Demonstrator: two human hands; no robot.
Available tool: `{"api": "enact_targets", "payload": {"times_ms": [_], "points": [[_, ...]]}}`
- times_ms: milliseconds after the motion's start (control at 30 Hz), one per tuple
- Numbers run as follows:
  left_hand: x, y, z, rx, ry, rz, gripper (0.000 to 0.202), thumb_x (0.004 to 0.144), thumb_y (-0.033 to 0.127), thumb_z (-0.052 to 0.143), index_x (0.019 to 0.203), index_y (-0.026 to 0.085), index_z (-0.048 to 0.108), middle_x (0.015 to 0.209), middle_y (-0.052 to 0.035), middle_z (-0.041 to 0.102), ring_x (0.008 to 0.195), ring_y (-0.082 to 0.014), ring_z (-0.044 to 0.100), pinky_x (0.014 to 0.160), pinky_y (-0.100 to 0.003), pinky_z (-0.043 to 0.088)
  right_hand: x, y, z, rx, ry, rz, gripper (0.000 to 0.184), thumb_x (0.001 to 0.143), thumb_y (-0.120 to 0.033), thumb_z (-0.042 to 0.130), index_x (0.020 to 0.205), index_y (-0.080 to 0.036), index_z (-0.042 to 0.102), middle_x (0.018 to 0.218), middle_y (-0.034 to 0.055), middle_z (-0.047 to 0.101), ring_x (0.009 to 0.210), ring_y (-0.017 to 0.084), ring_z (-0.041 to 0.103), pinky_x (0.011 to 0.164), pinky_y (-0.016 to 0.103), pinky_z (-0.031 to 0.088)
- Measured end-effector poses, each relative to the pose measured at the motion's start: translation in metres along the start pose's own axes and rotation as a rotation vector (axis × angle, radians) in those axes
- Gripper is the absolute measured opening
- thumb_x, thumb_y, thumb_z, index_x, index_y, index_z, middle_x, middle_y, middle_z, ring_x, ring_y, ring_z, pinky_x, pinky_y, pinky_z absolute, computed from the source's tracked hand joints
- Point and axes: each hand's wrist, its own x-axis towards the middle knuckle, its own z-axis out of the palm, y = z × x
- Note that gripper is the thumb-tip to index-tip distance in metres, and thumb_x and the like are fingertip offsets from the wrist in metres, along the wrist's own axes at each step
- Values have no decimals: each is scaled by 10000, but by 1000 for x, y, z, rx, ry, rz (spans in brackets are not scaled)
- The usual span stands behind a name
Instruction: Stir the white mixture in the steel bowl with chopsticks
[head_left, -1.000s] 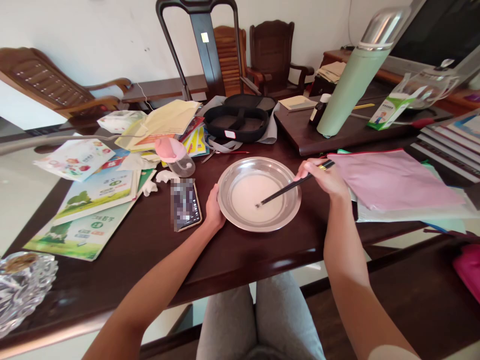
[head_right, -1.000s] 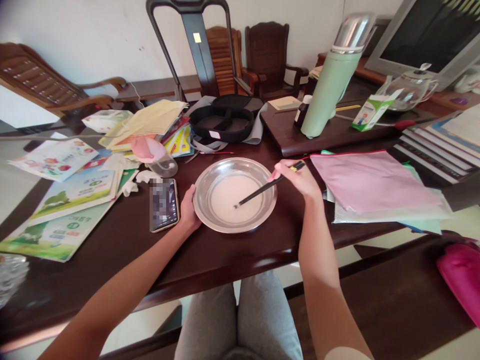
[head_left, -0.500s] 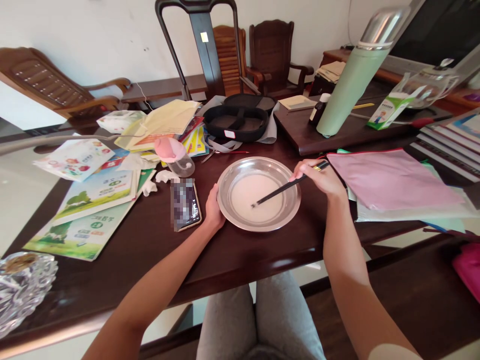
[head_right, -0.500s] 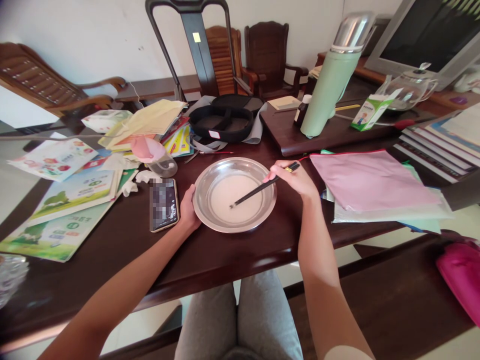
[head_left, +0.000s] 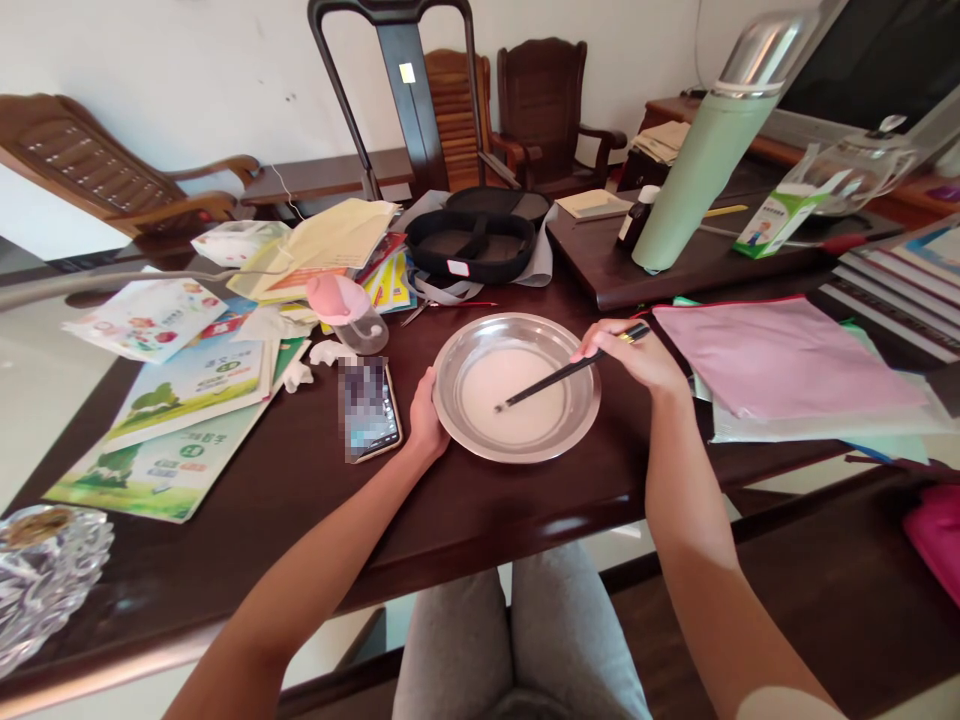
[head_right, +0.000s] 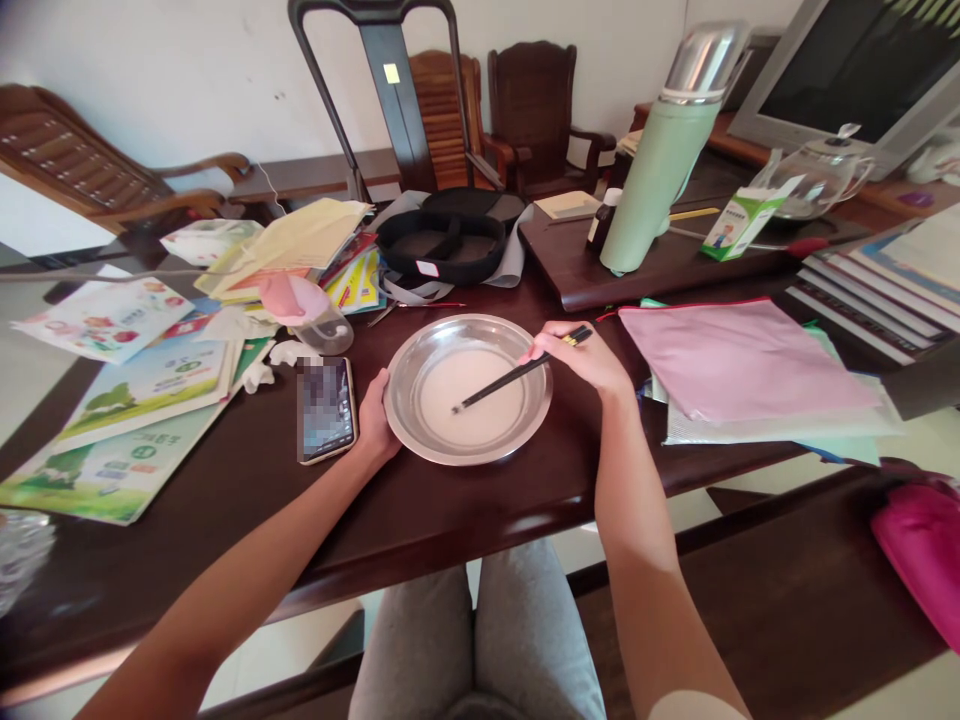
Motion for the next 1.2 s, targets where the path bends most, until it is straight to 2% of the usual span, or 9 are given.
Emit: {"api": "enact_targets", "payload": {"times_ms": [67, 200, 267, 500, 633, 733, 833, 967, 1200], "points": [[0, 0, 0, -1, 5, 2, 331, 788, 523, 854, 825, 211, 750, 920, -51, 833, 1111, -307, 781, 1015, -395, 609, 2, -2, 3, -27, 29, 0, 511, 815, -762, 811, 697, -265, 783, 755, 47, 834, 817, 275, 816, 881, 418, 634], [-1, 0, 2, -8, -11, -13, 330, 808, 531, 840, 848, 212, 766, 942, -58, 842, 1125, -325, 780, 1025, -419, 609, -2, 5, -9, -55, 279, -21, 506, 854, -741, 792, 665, -273, 752, 739, 34, 823, 779, 264, 801, 934, 444, 619], [-1, 0, 2, -10, -13, -7, 329, 804, 527, 850, 846, 211, 767, 946, -59, 843, 1138, -329, 778, 1034, -417, 604, -5, 9, -16, -36, 340, -29, 535, 876, -736, 771, 611, -275, 715, 688, 33, 798, 720, 261, 779, 906, 455, 620], [1, 0, -1, -5, 4, 7, 334, 778, 520, 878, 814, 212, 753, 909, -46, 834, 1108, -313, 784, 1008, -393, 612, 0, -1, 1, -14, 21, -2, 521, 818, -764, 806, 679, -263, 777, 738, 47, 822, 782, 274, 807, 865, 426, 633], [0, 0, 0, -16, -2, -10, 324, 801, 520, 856, 845, 211, 770, 936, -55, 841, 1122, -318, 781, 1022, -398, 608, -1, -1, -3, -49, 169, -2, 521, 823, -767, 801, 679, -268, 765, 743, 40, 824, 796, 271, 807, 927, 443, 627], [0, -1, 1, -19, 2, -26, 335, 813, 532, 841, 872, 209, 774, 958, -66, 844, 1135, -330, 779, 1032, -416, 606, -5, 6, -13, -24, 286, -15, 543, 858, -751, 778, 614, -270, 718, 679, 36, 790, 729, 268, 783, 873, 449, 629], [1, -1, 0, -10, 12, -24, 361, 799, 546, 850, 908, 209, 776, 956, -59, 842, 1128, -325, 779, 1035, -427, 604, -5, 6, -12, 3, 182, -15, 547, 857, -746, 780, 602, -266, 723, 662, 39, 779, 701, 262, 775, 820, 430, 628], [1, -1, 0, -9, 11, -13, 345, 800, 535, 855, 878, 209, 771, 947, -59, 839, 1126, -321, 780, 1030, -413, 605, 0, -1, 1, -31, 21, 0, 518, 812, -773, 805, 682, -272, 785, 744, 45, 828, 802, 278, 811, 869, 424, 639], [0, 0, 1, -34, 28, -33, 277, 855, 475, 811, 890, 202, 789, 933, -52, 846, 1092, -304, 786, 996, -395, 615, -6, 6, -15, -11, 281, -24, 528, 861, -735, 789, 612, -273, 727, 665, 28, 781, 710, 260, 774, 874, 445, 621]]}}
